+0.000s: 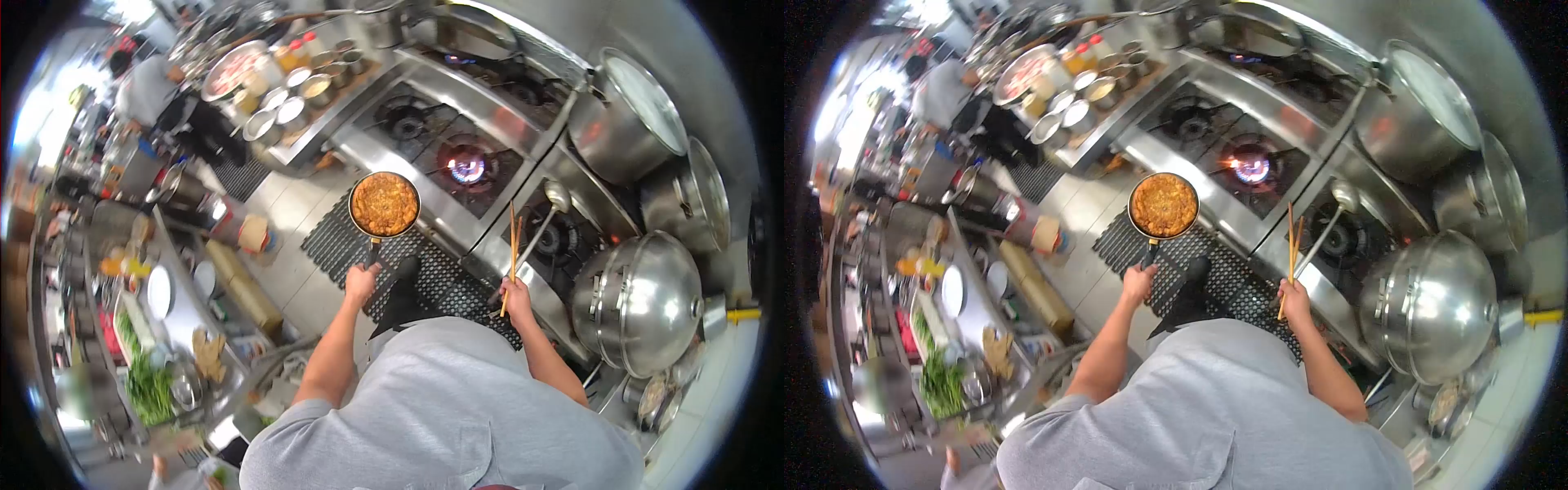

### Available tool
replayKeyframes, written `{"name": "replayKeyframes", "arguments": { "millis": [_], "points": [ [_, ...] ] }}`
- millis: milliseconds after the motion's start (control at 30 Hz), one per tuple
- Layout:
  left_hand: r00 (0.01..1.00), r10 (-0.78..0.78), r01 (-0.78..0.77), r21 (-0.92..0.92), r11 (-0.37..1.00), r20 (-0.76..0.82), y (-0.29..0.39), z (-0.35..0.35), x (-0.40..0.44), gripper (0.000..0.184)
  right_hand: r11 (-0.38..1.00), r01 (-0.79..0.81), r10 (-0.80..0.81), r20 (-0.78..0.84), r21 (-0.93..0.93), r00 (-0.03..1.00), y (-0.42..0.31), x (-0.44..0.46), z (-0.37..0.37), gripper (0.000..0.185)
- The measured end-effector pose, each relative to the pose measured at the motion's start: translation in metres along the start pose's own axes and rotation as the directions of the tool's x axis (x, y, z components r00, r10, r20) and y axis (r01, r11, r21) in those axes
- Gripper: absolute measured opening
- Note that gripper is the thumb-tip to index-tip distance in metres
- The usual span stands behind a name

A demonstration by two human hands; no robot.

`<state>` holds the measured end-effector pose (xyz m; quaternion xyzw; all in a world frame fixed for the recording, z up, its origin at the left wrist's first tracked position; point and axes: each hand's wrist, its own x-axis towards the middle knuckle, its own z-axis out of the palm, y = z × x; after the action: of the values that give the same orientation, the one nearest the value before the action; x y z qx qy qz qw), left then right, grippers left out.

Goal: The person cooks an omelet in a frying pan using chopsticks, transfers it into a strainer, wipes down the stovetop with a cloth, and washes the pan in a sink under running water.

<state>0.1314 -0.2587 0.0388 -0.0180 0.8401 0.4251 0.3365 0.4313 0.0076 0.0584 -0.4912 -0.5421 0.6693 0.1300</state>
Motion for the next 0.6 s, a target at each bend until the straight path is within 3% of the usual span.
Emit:
{"name": "replayKeyframes", "arguments": {
  "millis": [100, 167, 300, 367, 467, 533, 567, 600],
  "points": [
    [0.991, -0.001, 0.018, 0.129, 0.991, -0.133, -0.005, -0.058, -0.034, 0.037, 0.994, 0.024, -0.009, 0.138, -0.107, 0.99, 0.001, -0.004, 0.017, 0.023],
    [0.955, 0.202, -0.116, 0.358, 0.927, -0.215, 0.011, -0.11, -0.05, 0.041, 0.986, 0.084, -0.052, 0.21, -0.147, 0.976, -0.004, -0.006, 0.032, 0.024],
    [0.704, 0.571, -0.207, 0.647, 0.734, -0.423, 0.121, -0.233, -0.103, 0.046, 0.965, 0.232, -0.183, 0.32, -0.121, 0.929, -0.014, -0.008, 0.057, 0.028],
    [0.594, 0.637, -0.161, 0.703, 0.692, -0.491, 0.213, -0.272, -0.175, 0.044, 0.965, 0.244, -0.194, 0.361, -0.098, 0.912, -0.017, -0.013, 0.067, 0.03],
    [0.427, 0.763, -0.308, 0.715, 0.627, -0.486, 0.28, -0.324, -0.2, 0.039, 0.973, 0.201, -0.145, 0.376, -0.114, 0.915, -0.017, -0.022, 0.079, 0.029],
    [0.645, 0.54, -0.425, 0.334, 0.841, -0.54, 0.287, -0.336, -0.19, 0.035, 0.972, 0.205, -0.15, 0.374, -0.111, 0.915, -0.013, -0.023, 0.086, 0.026],
    [0.754, 0.424, -0.43, 0.111, 0.896, -0.502, 0.283, -0.337, -0.178, 0.034, 0.976, 0.18, -0.122, 0.374, -0.125, 0.919, -0.008, -0.019, 0.09, 0.025],
    [0.799, 0.401, -0.472, -0.053, 0.88, -0.448, 0.271, -0.332, -0.165, 0.031, 0.977, 0.186, -0.133, 0.384, -0.104, 0.913, -0.007, -0.016, 0.094, 0.025]
  ]
}}
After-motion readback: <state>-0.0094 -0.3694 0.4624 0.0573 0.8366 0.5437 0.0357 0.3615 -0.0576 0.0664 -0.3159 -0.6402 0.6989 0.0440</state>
